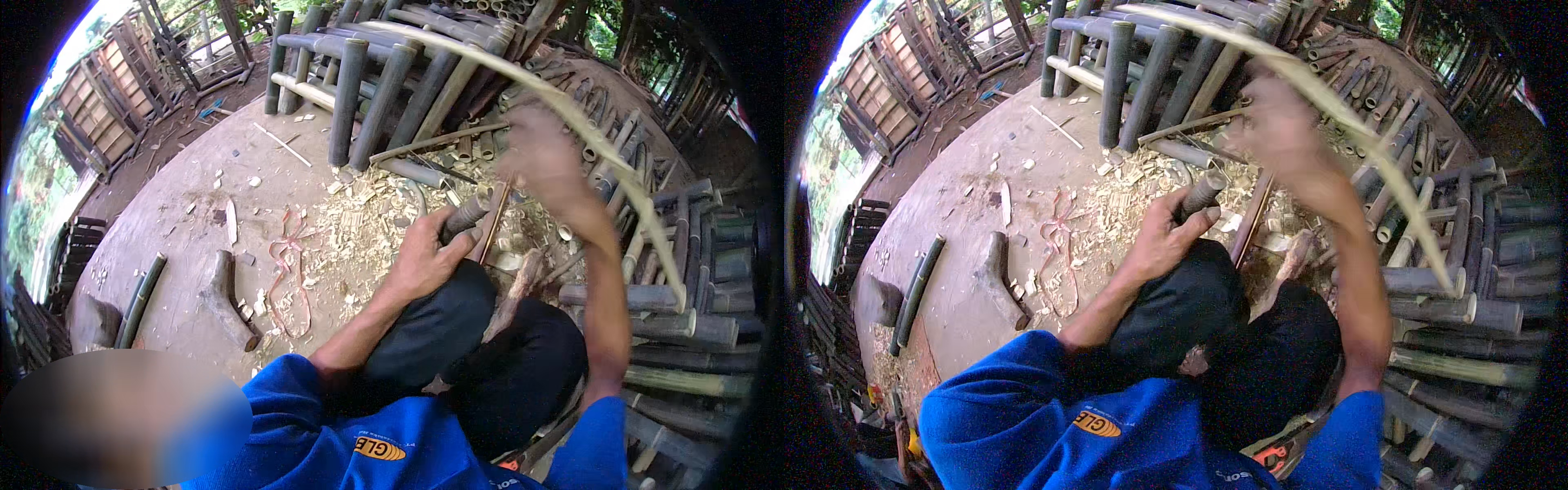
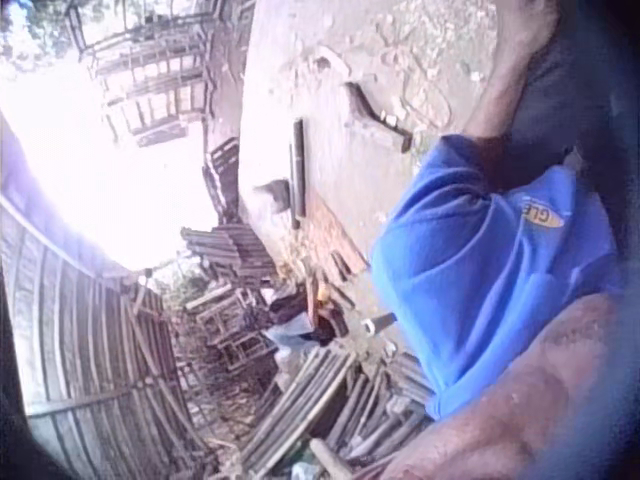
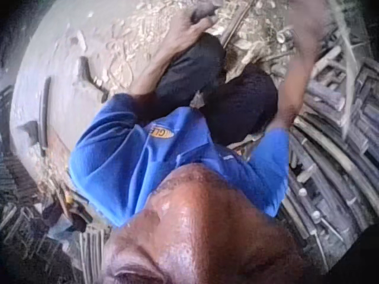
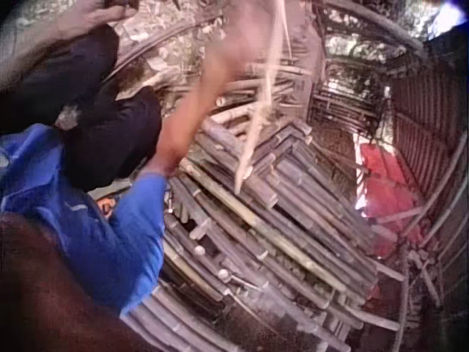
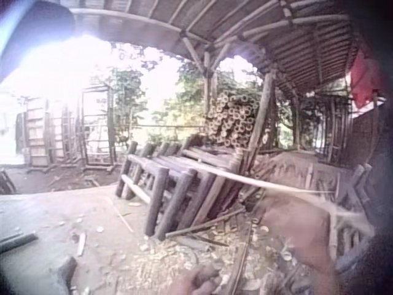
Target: The person splits a piece of bamboo by hand using a knife and a wooden mallet to drive the blade through the wood.
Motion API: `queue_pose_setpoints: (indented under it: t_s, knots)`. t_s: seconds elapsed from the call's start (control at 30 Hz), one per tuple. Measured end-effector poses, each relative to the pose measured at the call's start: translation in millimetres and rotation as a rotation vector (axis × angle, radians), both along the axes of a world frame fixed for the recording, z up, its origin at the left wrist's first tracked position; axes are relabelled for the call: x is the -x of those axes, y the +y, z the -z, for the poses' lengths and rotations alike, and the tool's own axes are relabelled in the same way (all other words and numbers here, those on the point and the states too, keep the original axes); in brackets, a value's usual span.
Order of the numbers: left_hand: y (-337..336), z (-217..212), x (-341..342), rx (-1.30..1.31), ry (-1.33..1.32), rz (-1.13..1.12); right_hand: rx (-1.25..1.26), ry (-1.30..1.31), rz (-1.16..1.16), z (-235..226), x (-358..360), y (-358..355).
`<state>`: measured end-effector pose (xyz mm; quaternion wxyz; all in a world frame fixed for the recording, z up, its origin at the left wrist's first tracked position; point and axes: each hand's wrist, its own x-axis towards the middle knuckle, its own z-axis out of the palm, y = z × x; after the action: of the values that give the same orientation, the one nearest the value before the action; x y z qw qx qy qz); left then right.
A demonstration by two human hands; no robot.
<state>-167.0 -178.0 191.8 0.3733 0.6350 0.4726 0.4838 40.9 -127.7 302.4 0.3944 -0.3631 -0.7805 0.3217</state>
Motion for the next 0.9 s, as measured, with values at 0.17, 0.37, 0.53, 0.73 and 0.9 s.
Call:
queue_pose_setpoints:
  t_s: [0.17, 0.37, 0.53, 0.73, 0.9]
  knots:
    - [-12.7, 18.7, 6.4, -0.042, -0.161, -0.023, 0.306, -0.677, -0.384, 10.5, 16.5, 4.0]
    - [25.1, 62.5, 52.8, 0.106, -0.182, -0.243, 0.474, -0.391, 0.038, 61.3, -102.5, -57.9]
    - [57.1, 67.0, 56.5, 0.307, -0.498, -0.154, 0.520, -0.437, 0.657, 185.8, -153.1, -111.1]
    - [70.8, 80.8, 35.1, 0.335, -0.517, -0.294, 0.503, -0.226, 0.595, 368.3, -70.0, -31.6]
    - [82.0, 105.3, 27.5, 0.394, -0.881, -0.161, 0.453, -0.389, 0.746, 418.8, -84.4, -0.5]
